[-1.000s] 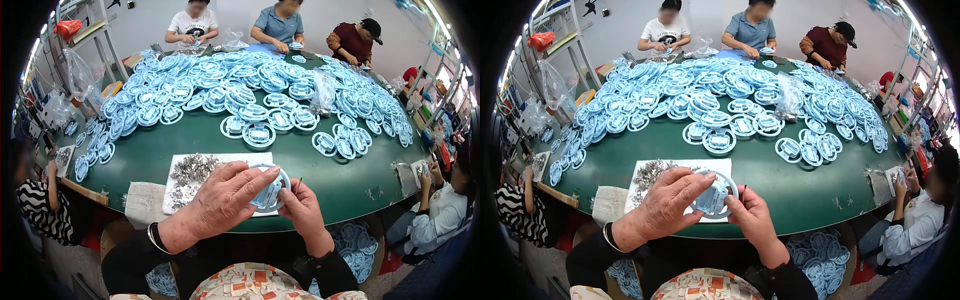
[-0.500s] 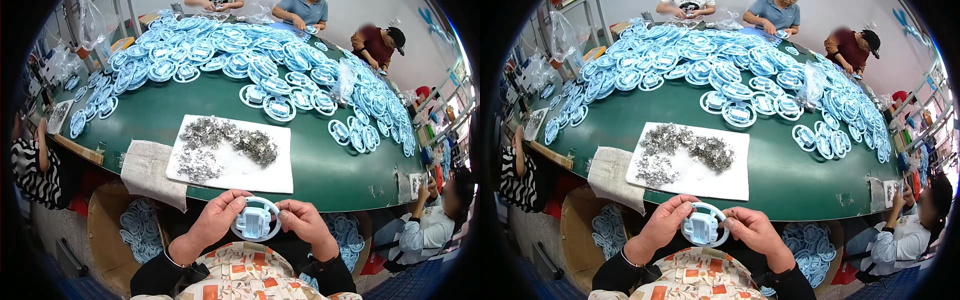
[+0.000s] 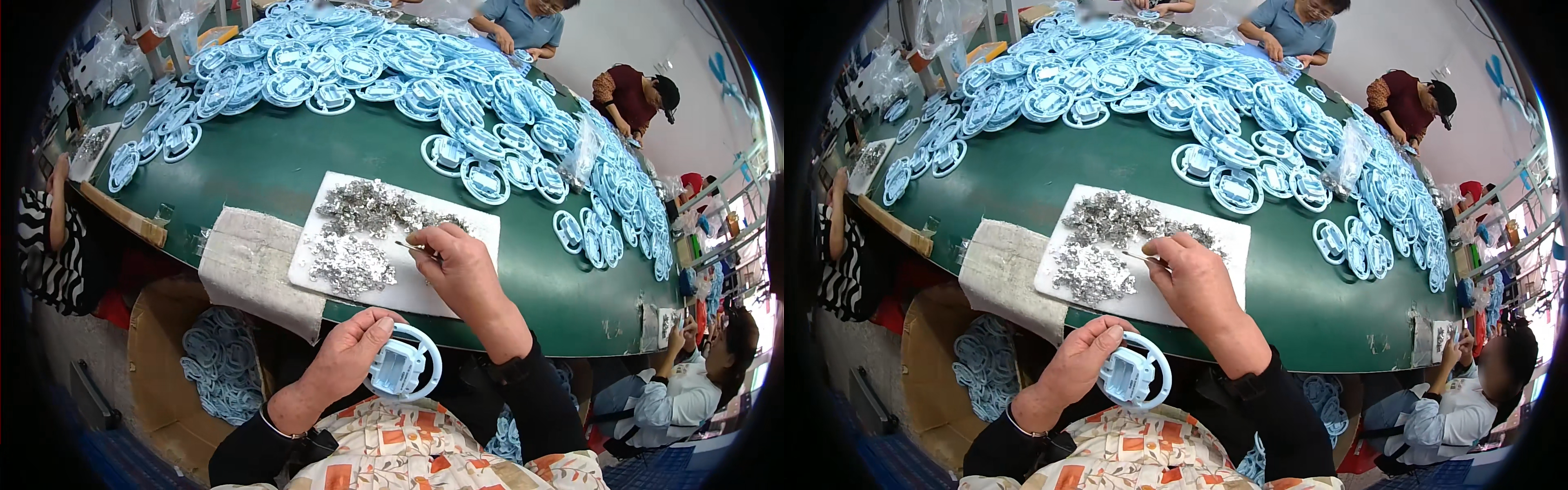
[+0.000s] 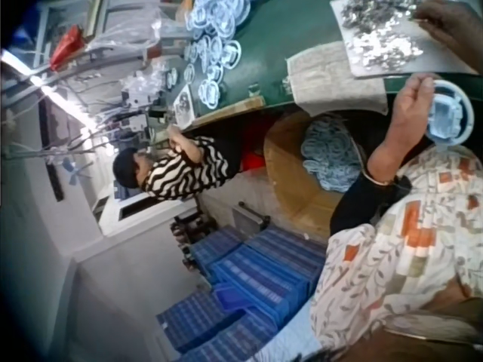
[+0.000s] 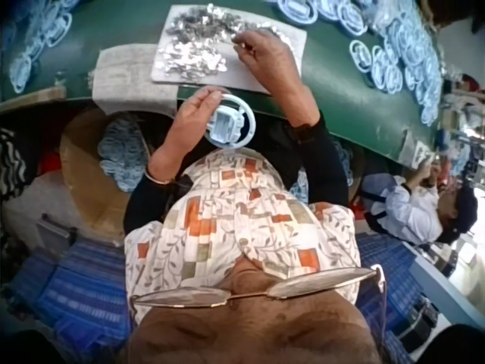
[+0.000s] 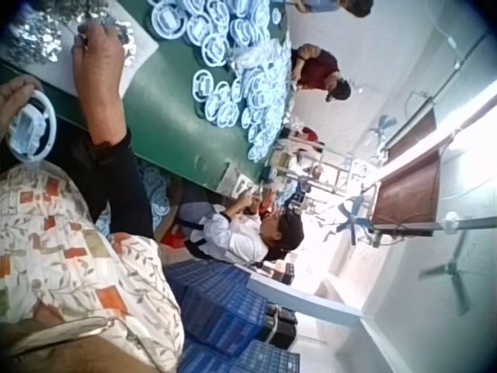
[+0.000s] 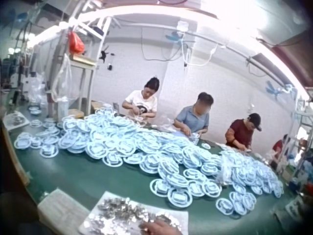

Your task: The person assembles light blue plastic rings by inserting small metal pins into them using a small wooden stick. The person picks up a ring, uses the stick to push a pin into a slot, and places the finished unit on a pile on the table.

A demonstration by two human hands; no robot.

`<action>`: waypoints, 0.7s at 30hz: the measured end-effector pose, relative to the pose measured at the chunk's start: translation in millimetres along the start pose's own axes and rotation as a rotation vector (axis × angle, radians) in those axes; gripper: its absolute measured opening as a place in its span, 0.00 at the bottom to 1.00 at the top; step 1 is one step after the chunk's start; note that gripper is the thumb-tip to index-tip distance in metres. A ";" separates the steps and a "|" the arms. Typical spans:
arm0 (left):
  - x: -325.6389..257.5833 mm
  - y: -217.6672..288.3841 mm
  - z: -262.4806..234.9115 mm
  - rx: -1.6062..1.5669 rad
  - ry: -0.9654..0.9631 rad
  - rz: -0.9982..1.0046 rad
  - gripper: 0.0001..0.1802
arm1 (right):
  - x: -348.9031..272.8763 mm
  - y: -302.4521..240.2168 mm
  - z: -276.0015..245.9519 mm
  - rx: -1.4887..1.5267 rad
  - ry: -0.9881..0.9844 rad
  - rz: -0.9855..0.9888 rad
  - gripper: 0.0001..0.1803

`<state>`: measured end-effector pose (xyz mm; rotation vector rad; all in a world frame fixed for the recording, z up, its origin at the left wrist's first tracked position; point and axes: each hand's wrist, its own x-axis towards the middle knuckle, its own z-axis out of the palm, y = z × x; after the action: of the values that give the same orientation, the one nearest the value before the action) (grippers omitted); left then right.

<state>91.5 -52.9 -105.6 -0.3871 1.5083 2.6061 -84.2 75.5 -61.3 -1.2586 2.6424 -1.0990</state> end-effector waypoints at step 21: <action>6.2 14.2 -4.6 0.117 -0.052 0.000 0.16 | 30.9 6.0 2.8 -0.284 -0.216 -0.022 0.07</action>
<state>83.2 -64.2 -97.6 -0.3048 1.6332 2.4924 -108.3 55.2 -58.6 -1.3628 2.6887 -0.5625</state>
